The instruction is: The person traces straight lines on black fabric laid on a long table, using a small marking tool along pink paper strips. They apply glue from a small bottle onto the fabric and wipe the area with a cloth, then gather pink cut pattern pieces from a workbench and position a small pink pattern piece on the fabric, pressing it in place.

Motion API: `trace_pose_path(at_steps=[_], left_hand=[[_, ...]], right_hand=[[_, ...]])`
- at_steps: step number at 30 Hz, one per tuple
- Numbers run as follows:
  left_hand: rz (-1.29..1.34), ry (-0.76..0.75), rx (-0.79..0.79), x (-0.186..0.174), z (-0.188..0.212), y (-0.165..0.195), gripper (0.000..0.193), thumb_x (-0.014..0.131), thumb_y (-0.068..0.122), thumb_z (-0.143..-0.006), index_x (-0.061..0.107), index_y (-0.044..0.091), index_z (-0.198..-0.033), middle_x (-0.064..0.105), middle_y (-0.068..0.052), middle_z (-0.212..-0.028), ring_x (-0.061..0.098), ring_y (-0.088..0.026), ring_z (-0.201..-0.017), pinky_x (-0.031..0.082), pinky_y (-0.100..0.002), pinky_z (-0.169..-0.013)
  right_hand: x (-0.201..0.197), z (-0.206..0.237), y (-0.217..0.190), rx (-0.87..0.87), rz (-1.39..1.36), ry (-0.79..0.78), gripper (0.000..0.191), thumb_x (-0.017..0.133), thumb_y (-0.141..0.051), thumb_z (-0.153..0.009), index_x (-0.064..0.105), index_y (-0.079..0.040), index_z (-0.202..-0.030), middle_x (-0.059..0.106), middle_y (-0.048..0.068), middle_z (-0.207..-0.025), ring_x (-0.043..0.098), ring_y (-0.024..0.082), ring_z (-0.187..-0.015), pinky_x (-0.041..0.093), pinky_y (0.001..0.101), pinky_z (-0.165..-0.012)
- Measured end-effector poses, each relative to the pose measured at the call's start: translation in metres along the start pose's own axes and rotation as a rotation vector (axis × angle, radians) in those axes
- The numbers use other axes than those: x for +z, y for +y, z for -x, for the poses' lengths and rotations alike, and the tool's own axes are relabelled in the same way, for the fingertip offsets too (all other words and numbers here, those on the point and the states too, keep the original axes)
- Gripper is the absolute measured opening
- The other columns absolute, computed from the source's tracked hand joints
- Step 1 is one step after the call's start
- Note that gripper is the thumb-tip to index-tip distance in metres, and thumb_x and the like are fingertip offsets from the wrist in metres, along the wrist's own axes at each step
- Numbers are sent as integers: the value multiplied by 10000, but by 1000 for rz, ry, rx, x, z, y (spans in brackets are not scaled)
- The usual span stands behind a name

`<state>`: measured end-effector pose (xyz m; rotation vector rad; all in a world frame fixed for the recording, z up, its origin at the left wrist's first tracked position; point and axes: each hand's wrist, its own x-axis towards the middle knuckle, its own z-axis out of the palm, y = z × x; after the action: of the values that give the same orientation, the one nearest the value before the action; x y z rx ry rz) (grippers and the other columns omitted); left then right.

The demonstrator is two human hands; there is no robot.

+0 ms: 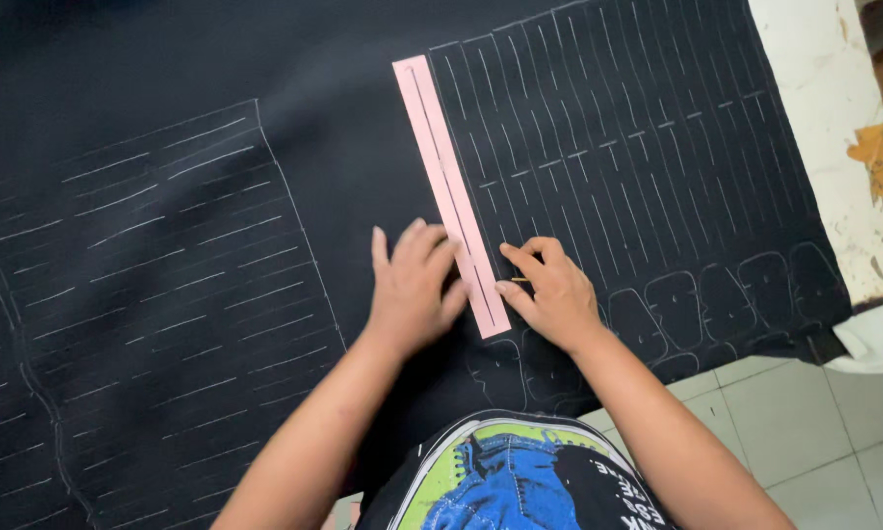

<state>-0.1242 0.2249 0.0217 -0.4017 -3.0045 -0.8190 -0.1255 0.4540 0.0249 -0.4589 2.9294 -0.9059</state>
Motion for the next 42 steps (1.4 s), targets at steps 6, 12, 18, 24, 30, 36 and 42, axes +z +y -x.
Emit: trace_pose_path(at_steps=[6,12,18,24,30,36,42], left_hand=[[-58,-70,71,-1,10,9,861,790,520,-723,518,164,-1459,399,-141,-1560,270,-373,-1483,65,-703,-1160],[-80,-74,36,2,4,8,870,787,559,-736,518,196,-1480,412,-78,-1560,271,-337,-1511,59,-684,-1198],[-116,-40,60,5,6,8,846,747,617,-763,527,209,-1471,447,-36,-1559,276,-339,-1499,62,-688,-1190],[-119,-11,68,7,9,9,862,723,647,-785,523,194,-1491,440,-54,-1562,274,-348,-1506,56,-698,-1197],[-125,-68,90,2,10,8,862,773,588,-742,523,194,-1466,408,-103,-1570,240,-387,-1501,39,-714,-1173],[-94,-87,69,-1,9,9,953,788,604,-689,507,174,-1491,401,-104,-1578,231,-378,-1519,38,-708,-1189],[-114,-89,69,1,10,9,955,785,609,-706,493,161,-1497,397,-102,-1583,229,-374,-1518,36,-707,-1189]], right_hand=[[-9,-3,16,-129,-88,-14,446,771,-228,-814,717,-138,-1248,585,110,-1249,644,310,-1086,541,419,-887],[-6,12,9,80,-59,-101,396,770,-256,-836,736,-172,-1222,620,63,-1139,674,259,-998,553,391,-843],[-3,28,-4,91,-133,-95,429,758,-262,-857,706,-145,-1266,618,67,-1117,682,246,-946,556,379,-797],[-13,27,-5,58,-150,-206,619,813,-212,-744,646,-129,-1333,581,110,-1151,645,287,-1007,537,396,-843],[-13,27,-7,62,-145,-180,581,799,-164,-788,645,-144,-1347,588,103,-1157,649,282,-1015,534,394,-870],[-11,26,-6,73,-138,-177,562,776,-128,-804,647,-149,-1351,592,92,-1140,655,271,-986,537,387,-850],[-12,28,3,134,-252,-249,493,670,-75,-870,632,-148,-1356,591,74,-1167,670,227,-997,538,350,-892]])
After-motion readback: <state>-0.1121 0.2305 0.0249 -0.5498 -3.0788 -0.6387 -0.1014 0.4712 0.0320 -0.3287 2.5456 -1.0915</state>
